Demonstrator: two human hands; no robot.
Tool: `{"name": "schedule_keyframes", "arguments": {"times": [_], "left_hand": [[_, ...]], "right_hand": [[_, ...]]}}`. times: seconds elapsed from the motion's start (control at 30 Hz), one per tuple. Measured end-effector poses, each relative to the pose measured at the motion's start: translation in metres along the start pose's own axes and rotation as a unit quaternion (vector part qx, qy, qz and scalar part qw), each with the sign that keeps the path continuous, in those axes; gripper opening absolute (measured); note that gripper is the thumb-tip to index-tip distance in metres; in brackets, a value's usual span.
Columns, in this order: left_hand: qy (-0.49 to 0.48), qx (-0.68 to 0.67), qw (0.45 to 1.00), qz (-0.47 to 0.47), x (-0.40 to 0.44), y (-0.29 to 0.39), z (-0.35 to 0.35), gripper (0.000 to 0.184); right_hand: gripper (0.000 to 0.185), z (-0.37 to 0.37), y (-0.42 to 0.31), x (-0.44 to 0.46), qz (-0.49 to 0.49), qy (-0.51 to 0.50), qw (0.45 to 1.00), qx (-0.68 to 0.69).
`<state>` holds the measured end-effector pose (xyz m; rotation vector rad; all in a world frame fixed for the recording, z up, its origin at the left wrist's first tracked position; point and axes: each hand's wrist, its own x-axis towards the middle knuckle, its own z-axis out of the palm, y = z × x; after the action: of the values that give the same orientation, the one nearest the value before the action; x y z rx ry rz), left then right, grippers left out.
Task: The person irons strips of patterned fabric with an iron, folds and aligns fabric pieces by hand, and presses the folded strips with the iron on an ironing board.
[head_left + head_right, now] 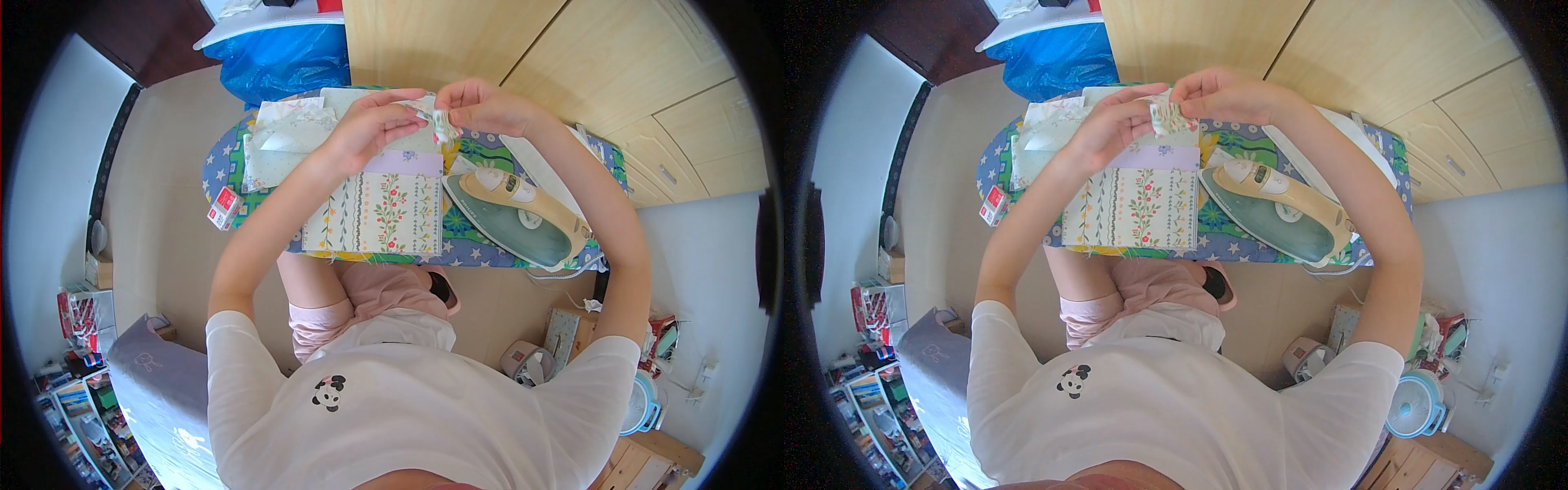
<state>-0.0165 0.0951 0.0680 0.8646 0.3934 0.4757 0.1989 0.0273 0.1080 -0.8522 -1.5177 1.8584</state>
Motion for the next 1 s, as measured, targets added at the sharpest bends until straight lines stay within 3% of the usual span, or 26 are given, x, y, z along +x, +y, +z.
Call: {"name": "schedule_keyframes", "arguments": {"times": [0.27,0.33,0.43,0.5,0.6,0.83,0.9,1.0], "left_hand": [[0.021,0.076,0.997,0.014,-0.003,0.002,0.002,0.022],[0.011,0.157,0.987,0.045,-0.004,0.001,0.001,0.018],[0.019,0.171,0.982,0.081,-0.003,0.003,-0.005,0.016],[0.001,0.132,0.988,0.083,-0.002,0.006,-0.014,0.015],[-0.027,0.085,0.993,0.084,-0.001,0.008,-0.021,0.013],[-0.075,0.038,0.994,0.072,0.001,0.011,-0.032,0.011],[-0.074,0.041,0.995,0.061,0.0,0.012,-0.03,0.012],[-0.073,0.036,0.996,0.031,-0.004,0.019,-0.025,0.013]], "right_hand": [[0.013,0.002,-0.006,0.001,0.051,-0.013,0.997,-0.055],[0.013,0.001,-0.008,0.001,0.063,-0.029,0.995,-0.07],[0.014,0.005,-0.009,-0.001,0.078,-0.004,0.995,-0.063],[0.018,0.007,-0.009,-0.002,0.018,0.059,0.998,-0.022],[0.022,0.007,-0.013,-0.003,-0.002,0.064,0.998,-0.015],[0.026,-0.001,-0.001,-0.004,-0.073,0.063,0.994,0.052],[0.019,-0.014,0.003,-0.004,-0.087,-0.029,0.995,0.025],[0.017,-0.012,0.002,-0.007,-0.063,0.004,0.998,0.003]]}}
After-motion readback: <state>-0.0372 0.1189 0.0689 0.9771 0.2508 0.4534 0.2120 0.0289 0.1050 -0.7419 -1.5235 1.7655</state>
